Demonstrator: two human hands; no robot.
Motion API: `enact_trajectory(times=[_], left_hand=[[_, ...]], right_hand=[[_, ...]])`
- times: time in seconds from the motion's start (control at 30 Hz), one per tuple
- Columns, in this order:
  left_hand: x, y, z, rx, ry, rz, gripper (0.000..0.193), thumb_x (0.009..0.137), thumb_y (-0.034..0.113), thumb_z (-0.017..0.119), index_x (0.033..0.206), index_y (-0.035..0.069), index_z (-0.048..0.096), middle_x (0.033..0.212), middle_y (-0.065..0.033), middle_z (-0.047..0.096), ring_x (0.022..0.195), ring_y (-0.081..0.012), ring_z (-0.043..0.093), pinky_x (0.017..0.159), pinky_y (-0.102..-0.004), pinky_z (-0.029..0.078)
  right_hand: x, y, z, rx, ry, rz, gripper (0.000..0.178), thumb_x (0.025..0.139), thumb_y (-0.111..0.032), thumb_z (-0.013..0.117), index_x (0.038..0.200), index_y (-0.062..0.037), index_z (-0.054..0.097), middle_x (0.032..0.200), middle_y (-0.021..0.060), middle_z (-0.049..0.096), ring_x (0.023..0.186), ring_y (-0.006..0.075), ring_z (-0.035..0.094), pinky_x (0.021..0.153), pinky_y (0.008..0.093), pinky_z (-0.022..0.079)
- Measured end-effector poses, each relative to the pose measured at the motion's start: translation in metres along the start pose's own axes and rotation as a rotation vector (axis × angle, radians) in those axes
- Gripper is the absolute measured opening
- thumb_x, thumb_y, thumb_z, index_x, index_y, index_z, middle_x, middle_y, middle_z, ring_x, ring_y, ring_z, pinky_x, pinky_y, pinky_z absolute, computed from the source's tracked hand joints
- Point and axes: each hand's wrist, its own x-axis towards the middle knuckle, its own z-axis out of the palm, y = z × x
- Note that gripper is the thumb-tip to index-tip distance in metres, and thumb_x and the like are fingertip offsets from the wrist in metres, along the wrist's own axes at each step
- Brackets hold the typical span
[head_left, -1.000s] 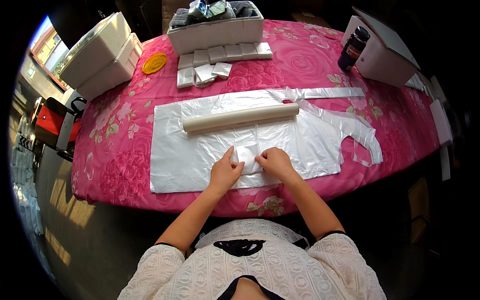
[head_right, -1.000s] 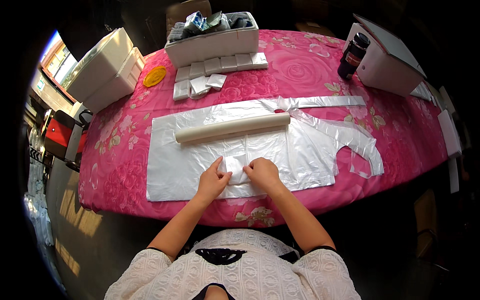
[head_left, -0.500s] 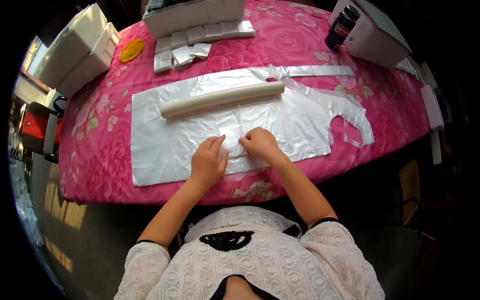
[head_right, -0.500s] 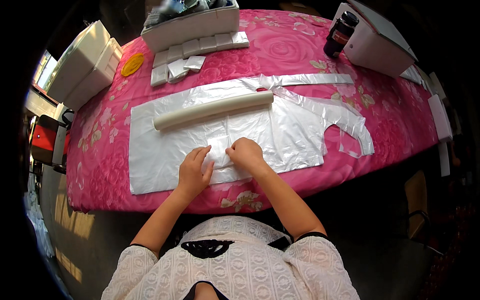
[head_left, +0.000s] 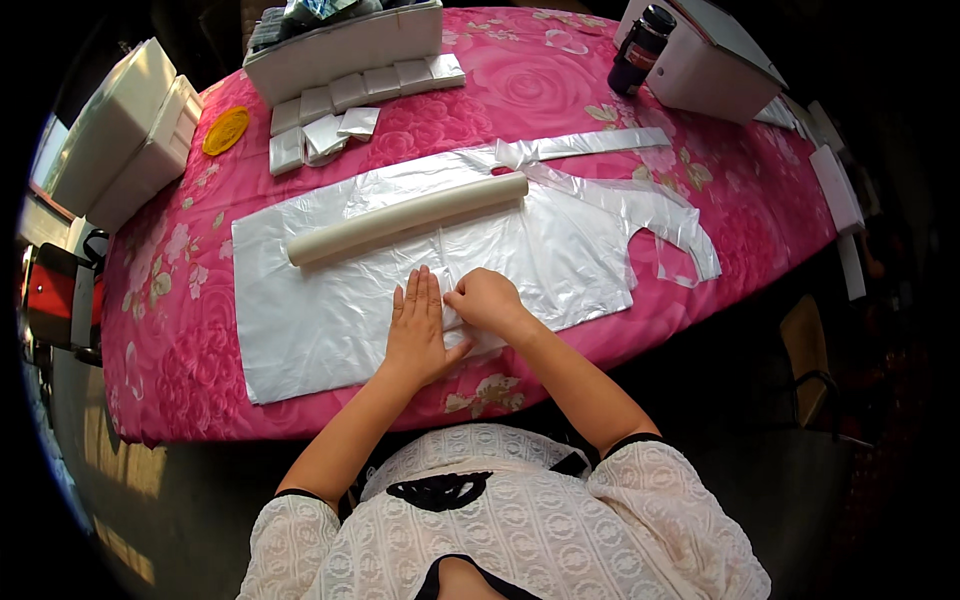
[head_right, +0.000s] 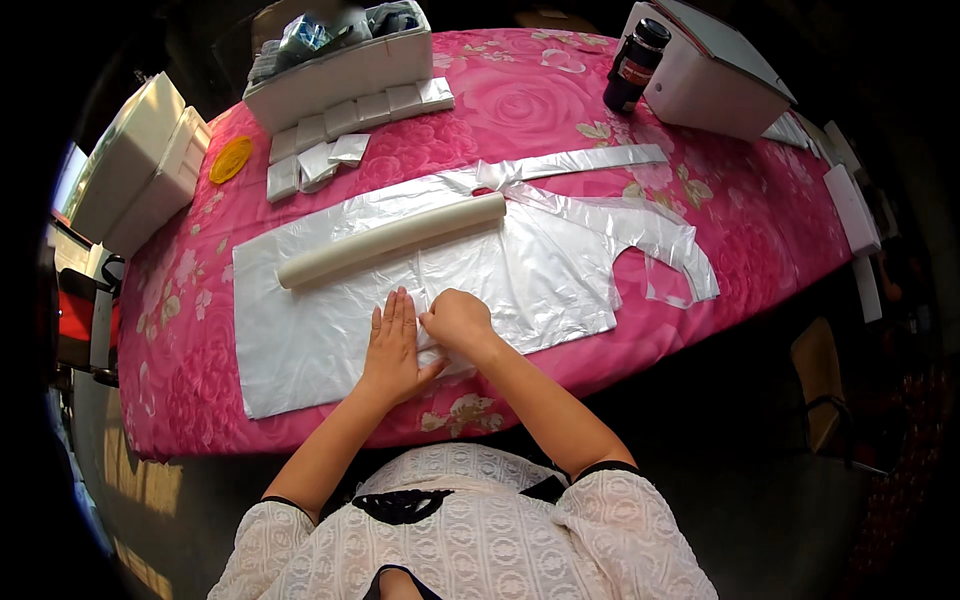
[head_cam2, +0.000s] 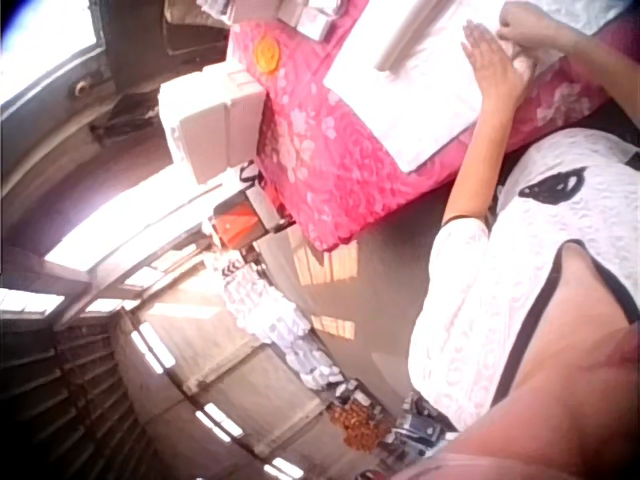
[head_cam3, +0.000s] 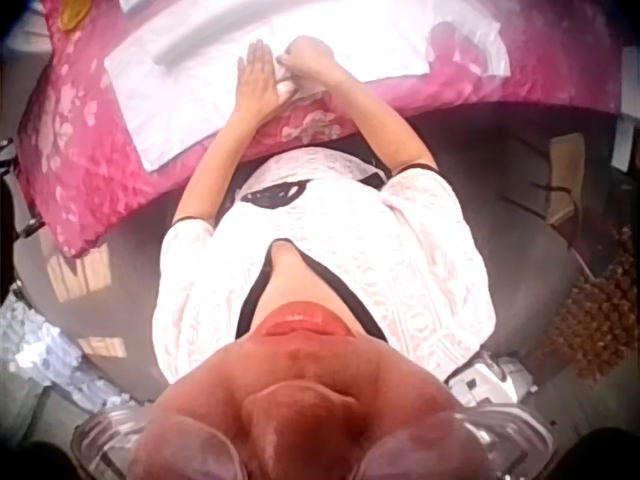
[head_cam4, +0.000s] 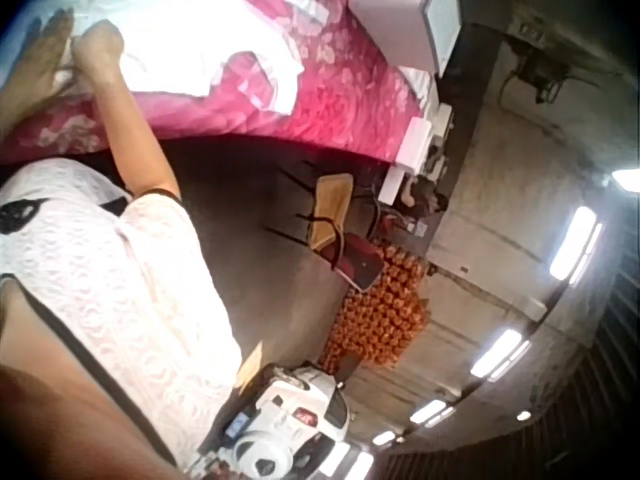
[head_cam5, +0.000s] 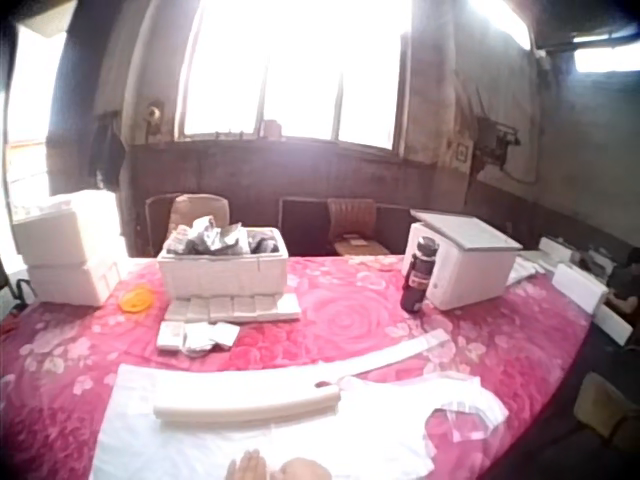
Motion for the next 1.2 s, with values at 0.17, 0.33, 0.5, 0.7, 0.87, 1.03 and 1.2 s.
enact_trajectory(times=[0.17, 0.33, 0.5, 0.7, 0.87, 1.03, 1.2], left_hand=[[-0.002, 0.001, 0.002, 0.005, -0.012, -0.036, 0.107, 0.067, 0.056, 0.060, 0.135, -0.009, 0.009, 0.143, -0.0238, 0.011, 0.135, -0.0334, 0.007, 0.108, -0.0449, 0.003], [0.000, -0.001, 0.010, 0.066, 0.020, -0.022, 0.100, 0.070, 0.050, 0.056, 0.135, -0.010, 0.010, 0.142, -0.0259, 0.013, 0.134, -0.0350, 0.009, 0.108, -0.0461, 0.003], [-0.001, 0.002, 0.004, 0.003, 0.038, -0.061, 0.093, 0.072, 0.045, 0.053, 0.135, -0.010, 0.014, 0.141, -0.0274, 0.015, 0.134, -0.0359, 0.010, 0.107, -0.0482, 0.005], [0.002, 0.002, 0.000, 0.002, 0.026, 0.011, 0.100, 0.071, 0.058, 0.054, 0.136, -0.006, 0.014, 0.143, -0.0251, 0.008, 0.135, -0.0346, 0.006, 0.107, -0.0481, 0.003], [-0.033, -0.005, -0.019, 0.005, -0.005, 0.258, 0.076, 0.074, 0.058, 0.052, 0.132, 0.010, 0.037, 0.144, -0.0208, 0.013, 0.134, -0.0360, 0.006, 0.106, -0.0505, -0.001], [-0.042, -0.013, -0.023, 0.040, 0.057, 0.318, 0.065, 0.076, 0.056, 0.051, 0.124, 0.013, 0.049, 0.144, -0.0173, 0.017, 0.134, -0.0351, 0.004, 0.107, -0.0478, -0.005], [-0.056, -0.033, -0.036, 0.093, 0.062, 0.255, 0.056, 0.072, 0.048, 0.059, 0.117, 0.015, 0.054, 0.144, -0.0189, 0.014, 0.134, -0.0363, 0.001, 0.107, -0.0477, 0.000]], right_hand=[[-0.008, -0.004, 0.003, 0.042, 0.070, -0.018, 0.024, 0.070, -0.026, 0.057, 0.063, -0.0043, 0.065, 0.064, 0.0161, 0.061, 0.065, 0.0315, 0.061, 0.061, 0.0404, 0.048], [-0.021, -0.002, 0.017, -0.065, 0.252, -0.144, 0.026, 0.069, -0.030, 0.058, 0.074, -0.0044, 0.063, 0.068, 0.0136, 0.062, 0.066, 0.0306, 0.061, 0.062, 0.0389, 0.049], [-0.034, 0.001, 0.021, -0.169, 0.288, -0.103, 0.027, 0.067, -0.029, 0.068, 0.074, -0.0059, 0.058, 0.071, 0.0113, 0.061, 0.070, 0.0288, 0.061, 0.064, 0.0386, 0.048], [-0.036, 0.009, 0.000, -0.094, 0.152, -0.056, 0.023, 0.066, -0.028, 0.068, 0.074, -0.0072, 0.062, 0.070, 0.0094, 0.063, 0.070, 0.0265, 0.062, 0.064, 0.0366, 0.048], [-0.035, 0.003, -0.002, -0.096, 0.091, -0.003, 0.022, 0.066, -0.030, 0.068, 0.073, -0.0098, 0.063, 0.071, 0.0082, 0.063, 0.071, 0.0257, 0.062, 0.064, 0.0361, 0.048], [-0.037, 0.002, -0.005, -0.087, 0.076, 0.006, 0.022, 0.066, -0.030, 0.068, 0.071, -0.0099, 0.062, 0.071, 0.0084, 0.063, 0.070, 0.0263, 0.062, 0.063, 0.0372, 0.047], [-0.038, -0.001, -0.005, -0.135, 0.114, -0.019, 0.024, 0.067, -0.032, 0.068, 0.072, -0.0091, 0.062, 0.069, 0.0071, 0.063, 0.067, 0.0242, 0.061, 0.061, 0.0351, 0.046]])
